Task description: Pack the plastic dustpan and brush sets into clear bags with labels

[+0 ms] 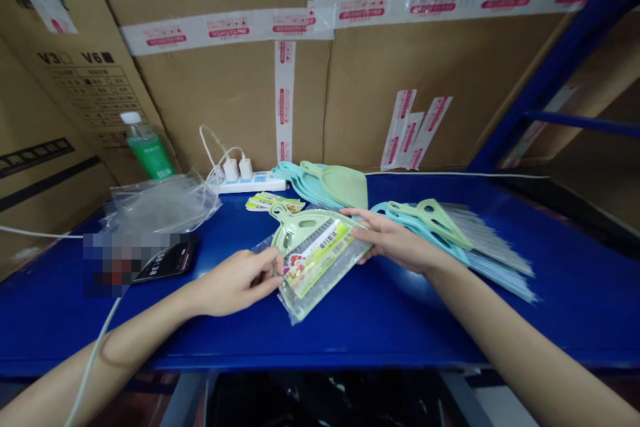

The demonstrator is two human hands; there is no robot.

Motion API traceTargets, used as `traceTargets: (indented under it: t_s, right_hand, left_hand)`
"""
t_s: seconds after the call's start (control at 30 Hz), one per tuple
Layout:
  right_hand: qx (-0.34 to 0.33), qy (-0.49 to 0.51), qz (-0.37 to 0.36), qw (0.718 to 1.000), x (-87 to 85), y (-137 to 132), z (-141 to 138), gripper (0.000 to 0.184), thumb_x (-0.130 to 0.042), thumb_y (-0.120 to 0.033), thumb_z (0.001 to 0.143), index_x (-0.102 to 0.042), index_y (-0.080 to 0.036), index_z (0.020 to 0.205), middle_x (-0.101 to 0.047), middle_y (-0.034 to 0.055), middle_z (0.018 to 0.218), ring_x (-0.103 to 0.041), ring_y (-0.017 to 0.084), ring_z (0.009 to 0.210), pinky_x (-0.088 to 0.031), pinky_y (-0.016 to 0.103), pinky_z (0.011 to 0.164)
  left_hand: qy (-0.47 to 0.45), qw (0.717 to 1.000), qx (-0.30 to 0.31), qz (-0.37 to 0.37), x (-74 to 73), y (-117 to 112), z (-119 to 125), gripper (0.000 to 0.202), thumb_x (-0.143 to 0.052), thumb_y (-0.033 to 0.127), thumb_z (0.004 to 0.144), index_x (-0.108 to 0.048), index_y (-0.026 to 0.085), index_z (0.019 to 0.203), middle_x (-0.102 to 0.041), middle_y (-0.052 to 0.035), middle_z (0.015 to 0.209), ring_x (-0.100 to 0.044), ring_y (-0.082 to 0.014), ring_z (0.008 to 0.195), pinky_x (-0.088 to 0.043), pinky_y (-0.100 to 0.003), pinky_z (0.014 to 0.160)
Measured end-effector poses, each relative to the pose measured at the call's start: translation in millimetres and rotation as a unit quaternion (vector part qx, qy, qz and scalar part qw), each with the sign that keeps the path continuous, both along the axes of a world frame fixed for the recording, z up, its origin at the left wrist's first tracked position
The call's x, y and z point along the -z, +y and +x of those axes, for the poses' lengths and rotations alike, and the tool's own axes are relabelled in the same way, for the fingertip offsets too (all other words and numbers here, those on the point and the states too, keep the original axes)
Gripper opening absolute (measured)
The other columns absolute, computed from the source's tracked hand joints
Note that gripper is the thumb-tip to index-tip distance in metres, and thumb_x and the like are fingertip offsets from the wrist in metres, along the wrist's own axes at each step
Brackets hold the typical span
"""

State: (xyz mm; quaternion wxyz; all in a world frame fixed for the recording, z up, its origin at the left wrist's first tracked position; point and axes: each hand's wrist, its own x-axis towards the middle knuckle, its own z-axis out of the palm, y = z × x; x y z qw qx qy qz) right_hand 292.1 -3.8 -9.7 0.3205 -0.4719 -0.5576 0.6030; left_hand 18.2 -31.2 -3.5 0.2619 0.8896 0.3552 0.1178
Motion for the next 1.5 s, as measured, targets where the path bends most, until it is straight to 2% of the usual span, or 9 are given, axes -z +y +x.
traceTargets:
  t_s: [0.2,0.33,0.47,0.6,0.73,0.9,1.07,1.3,1.5]
  right_hand:
    - [0.019,0.020,-0.006,1.000,1.4,1.7,0.2,0.043,-0.049,-0.020,0.088,-0.041,-0.022,0.131,-0.063,0.0042,0.088,-0.062,0.015,0.071,-0.057,0.025,0.057]
    - [0.041,0.054,-0.017,0.998,3.3,2.9,-1.0,0.041,-0.054,-0.025,0.087,-0.045,-0.021,0.127,-0.062,0.0029,0.082,-0.061,0.014,0.066,-0.056,0.024,0.056]
    - [0.015,0.098,-0.021,0.995,6.1,3.6,-3.4,0.033,-0.063,-0.032,0.082,-0.057,-0.017,0.111,-0.065,0.0046,0.084,-0.058,0.011,0.063,-0.053,0.021,0.052]
    - [-0.025,0.106,-0.024,0.994,8.7,3.3,-5.7,0.030,-0.071,-0.036,0.075,-0.064,-0.015,0.096,-0.068,0.0065,0.086,-0.061,0.013,0.070,-0.053,0.020,0.056]
    - [-0.042,0.116,-0.027,0.992,11.7,2.3,-8.6,0.036,-0.073,-0.033,0.072,-0.062,-0.017,0.102,-0.069,0.0071,0.096,-0.065,0.014,0.079,-0.056,0.022,0.063]
    - [-0.104,0.127,-0.040,0.986,16.5,-0.3,-14.3,0.051,-0.076,-0.030,0.069,-0.056,-0.020,0.115,-0.066,0.0081,0.112,-0.067,0.018,0.090,-0.058,0.023,0.064]
    - [-0.143,0.132,-0.049,0.980,16.8,-2.0,-18.5,0.048,-0.075,-0.024,0.069,-0.057,-0.018,0.113,-0.065,0.0077,0.114,-0.067,0.016,0.091,-0.058,0.019,0.063]
    - [-0.103,0.126,-0.034,0.986,13.8,-1.9,-17.2,0.045,-0.071,-0.017,0.066,-0.055,-0.018,0.108,-0.069,0.0059,0.103,-0.068,0.014,0.078,-0.056,0.018,0.057]
    - [-0.054,0.117,-0.037,0.991,13.1,0.1,-15.1,0.044,-0.066,-0.015,0.059,-0.056,-0.017,0.102,-0.071,0.0060,0.099,-0.067,0.014,0.072,-0.054,0.020,0.056]
  left_hand:
    - [0.020,0.999,0.006,0.038,1.0,-0.9,-1.2,0.016,-0.037,0.014,0.084,-0.050,0.020,0.093,-0.048,0.0073,0.058,-0.043,-0.0094,0.049,-0.029,-0.021,0.051]
    - [0.045,0.998,0.007,0.048,3.6,-3.1,0.2,0.013,-0.042,0.015,0.081,-0.050,0.020,0.090,-0.047,0.0080,0.056,-0.042,-0.0095,0.048,-0.028,-0.021,0.049]
    - [0.059,0.996,0.014,0.065,5.9,-2.5,1.4,0.008,-0.041,0.018,0.086,-0.048,0.021,0.087,-0.045,0.0078,0.056,-0.043,-0.0100,0.049,-0.028,-0.021,0.050]
    - [0.063,0.994,0.023,0.082,8.9,-1.2,1.3,0.009,-0.040,0.020,0.090,-0.047,0.021,0.086,-0.049,0.0065,0.059,-0.045,-0.0106,0.051,-0.028,-0.022,0.052]
    - [0.057,0.994,0.031,0.088,12.4,-0.9,1.4,0.010,-0.039,0.021,0.091,-0.047,0.021,0.086,-0.051,0.0058,0.061,-0.048,-0.0109,0.052,-0.029,-0.022,0.053]
    - [0.050,0.992,0.038,0.107,14.1,-1.4,3.8,0.009,-0.039,0.019,0.091,-0.046,0.021,0.087,-0.050,0.0057,0.061,-0.047,-0.0106,0.052,-0.030,-0.021,0.052]
    - [0.048,0.992,0.038,0.112,14.9,-2.4,5.8,0.009,-0.038,0.018,0.092,-0.045,0.021,0.088,-0.051,0.0058,0.062,-0.049,-0.0107,0.052,-0.031,-0.021,0.053]
    - [0.070,0.987,0.044,0.137,13.8,-3.2,5.1,0.012,-0.039,0.017,0.091,-0.048,0.021,0.097,-0.052,0.0060,0.062,-0.052,-0.0112,0.053,-0.033,-0.021,0.053]
    - [0.088,0.974,0.041,0.206,13.6,-2.0,2.7,0.013,-0.041,0.020,0.091,-0.049,0.021,0.101,-0.050,0.0070,0.058,-0.051,-0.0113,0.049,-0.032,-0.022,0.051]
